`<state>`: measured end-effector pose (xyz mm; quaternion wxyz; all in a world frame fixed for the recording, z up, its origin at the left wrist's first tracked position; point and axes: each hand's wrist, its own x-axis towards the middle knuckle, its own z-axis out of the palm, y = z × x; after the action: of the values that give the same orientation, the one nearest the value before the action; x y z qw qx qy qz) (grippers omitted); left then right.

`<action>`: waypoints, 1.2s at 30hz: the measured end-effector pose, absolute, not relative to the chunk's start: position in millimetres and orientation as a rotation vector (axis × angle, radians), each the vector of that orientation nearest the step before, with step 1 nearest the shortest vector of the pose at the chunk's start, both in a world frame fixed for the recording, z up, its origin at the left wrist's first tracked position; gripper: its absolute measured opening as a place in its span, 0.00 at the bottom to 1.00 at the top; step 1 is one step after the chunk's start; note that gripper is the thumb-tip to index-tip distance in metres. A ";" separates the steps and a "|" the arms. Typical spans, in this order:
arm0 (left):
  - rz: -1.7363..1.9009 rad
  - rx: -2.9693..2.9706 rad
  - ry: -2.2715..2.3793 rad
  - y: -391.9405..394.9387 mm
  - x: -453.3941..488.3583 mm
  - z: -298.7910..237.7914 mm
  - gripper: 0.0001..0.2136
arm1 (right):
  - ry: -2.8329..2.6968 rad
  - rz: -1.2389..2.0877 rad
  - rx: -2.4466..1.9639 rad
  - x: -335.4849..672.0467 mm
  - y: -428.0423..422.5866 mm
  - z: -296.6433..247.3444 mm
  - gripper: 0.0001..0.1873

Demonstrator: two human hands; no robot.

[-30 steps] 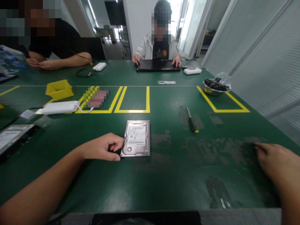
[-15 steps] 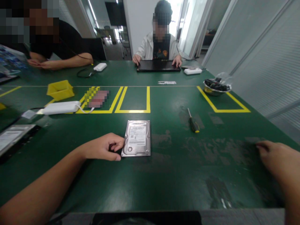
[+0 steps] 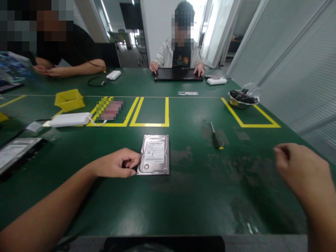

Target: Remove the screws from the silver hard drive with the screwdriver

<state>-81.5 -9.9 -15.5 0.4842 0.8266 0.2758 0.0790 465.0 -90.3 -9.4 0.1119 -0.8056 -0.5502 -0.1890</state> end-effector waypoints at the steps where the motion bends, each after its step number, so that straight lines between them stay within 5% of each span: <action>1: 0.209 2.008 0.675 -10.4 -81.6 -14.6 0.11 | -1.689 -0.521 -2.313 442.2 -88.2 2.2 0.07; 7: 0.343 2.018 0.718 -12.0 -83.0 -14.3 0.08 | -1.864 -0.036 -1.928 293.9 -82.4 46.1 0.14; 10: 0.452 2.019 0.745 -13.8 -83.0 -16.3 0.04 | -1.980 0.367 -1.506 240.9 -79.9 44.7 0.10; 14: 0.668 2.105 0.808 -18.4 -77.7 -16.8 0.03 | -2.099 0.503 -1.283 198.8 -73.5 36.0 0.06; 22: 1.417 2.584 0.942 -34.5 -52.9 -19.1 0.04 | -1.908 0.866 -1.190 174.6 -64.2 11.3 0.05; 26: 1.394 2.737 0.705 -43.6 -42.2 -20.5 0.12 | -1.784 1.075 -1.161 173.8 -65.0 0.3 0.08; 36: 1.516 2.730 0.769 -52.0 -28.4 -23.7 0.10 | -1.557 1.340 -1.080 171.5 -66.2 -4.5 0.11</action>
<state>-28.4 -52.0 -23.7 -0.0370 0.8483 0.2391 0.4710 171.5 -66.2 -4.5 0.3992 -0.4266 -0.6152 0.5293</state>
